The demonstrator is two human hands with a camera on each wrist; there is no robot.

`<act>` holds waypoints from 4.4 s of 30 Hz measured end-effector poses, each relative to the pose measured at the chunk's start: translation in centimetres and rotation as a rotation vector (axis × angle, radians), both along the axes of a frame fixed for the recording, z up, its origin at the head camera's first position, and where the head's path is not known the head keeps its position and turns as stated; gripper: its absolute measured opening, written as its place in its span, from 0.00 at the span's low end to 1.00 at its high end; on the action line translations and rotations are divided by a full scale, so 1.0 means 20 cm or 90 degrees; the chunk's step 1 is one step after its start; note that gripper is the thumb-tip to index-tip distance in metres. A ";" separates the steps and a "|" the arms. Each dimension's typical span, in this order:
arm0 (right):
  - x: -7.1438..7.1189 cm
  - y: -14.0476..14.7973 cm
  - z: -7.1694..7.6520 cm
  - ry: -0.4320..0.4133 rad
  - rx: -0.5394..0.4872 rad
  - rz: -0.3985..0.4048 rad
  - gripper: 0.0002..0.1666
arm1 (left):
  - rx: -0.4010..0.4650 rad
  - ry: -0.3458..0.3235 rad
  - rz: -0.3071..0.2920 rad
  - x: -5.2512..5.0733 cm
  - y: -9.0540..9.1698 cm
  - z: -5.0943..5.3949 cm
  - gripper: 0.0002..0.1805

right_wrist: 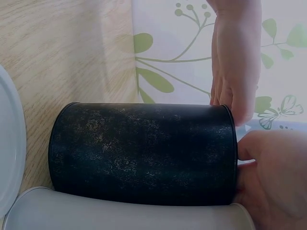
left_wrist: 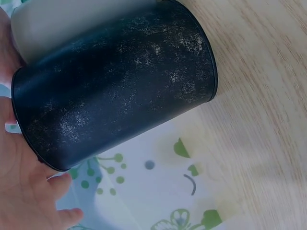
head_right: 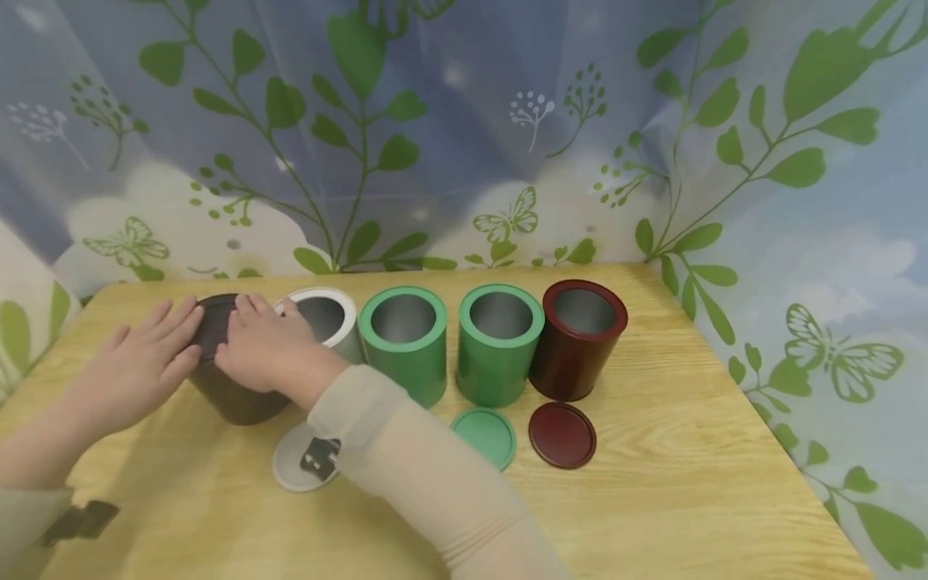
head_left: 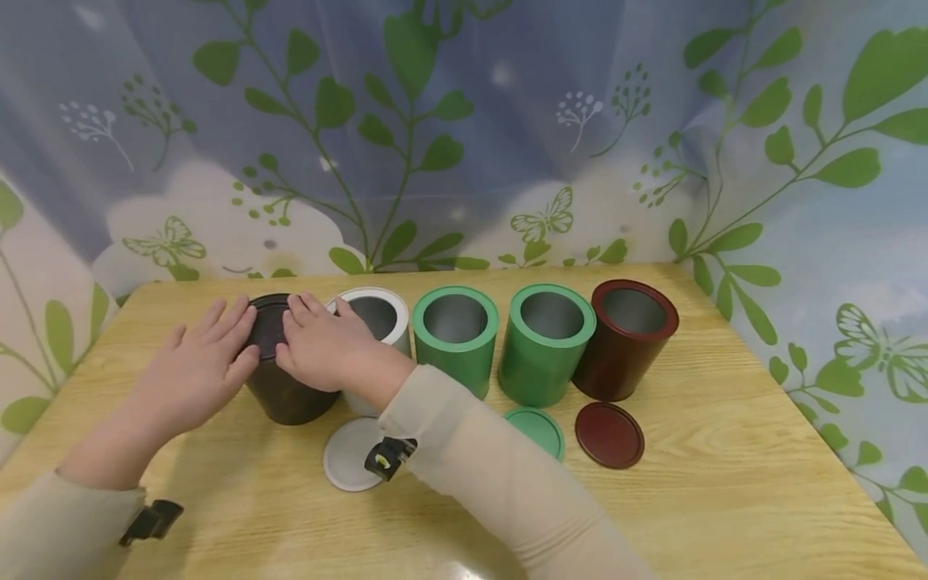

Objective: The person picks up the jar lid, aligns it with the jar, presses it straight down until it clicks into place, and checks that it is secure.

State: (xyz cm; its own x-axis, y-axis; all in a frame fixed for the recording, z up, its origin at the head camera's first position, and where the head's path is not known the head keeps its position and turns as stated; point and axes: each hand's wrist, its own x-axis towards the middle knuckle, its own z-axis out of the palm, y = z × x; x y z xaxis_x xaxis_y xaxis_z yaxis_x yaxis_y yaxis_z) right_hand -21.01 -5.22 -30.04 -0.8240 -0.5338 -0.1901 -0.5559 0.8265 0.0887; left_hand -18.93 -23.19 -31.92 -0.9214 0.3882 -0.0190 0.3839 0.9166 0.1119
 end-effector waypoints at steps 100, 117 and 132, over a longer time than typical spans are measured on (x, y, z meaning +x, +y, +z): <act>0.41 0.58 -0.36 0.013 -0.015 0.219 0.35 | 0.007 0.141 -0.179 0.40 0.36 -0.29 0.34; 0.37 0.54 -0.47 -0.011 0.005 0.242 0.37 | -0.038 0.065 -0.245 0.36 0.36 -0.43 0.35; 0.34 0.51 -0.48 0.072 -0.050 0.303 0.10 | 0.046 0.102 -0.306 0.35 0.38 -0.44 0.27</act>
State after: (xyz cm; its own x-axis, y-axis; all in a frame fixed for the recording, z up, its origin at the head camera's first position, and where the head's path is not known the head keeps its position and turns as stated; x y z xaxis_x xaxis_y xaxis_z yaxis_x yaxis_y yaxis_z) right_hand -14.20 4.91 -39.65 -0.4981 -0.8652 -0.0579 -0.8640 0.4895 0.1181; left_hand -11.88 -15.69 -40.82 -0.6278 0.7637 0.1503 0.7775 0.6245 0.0746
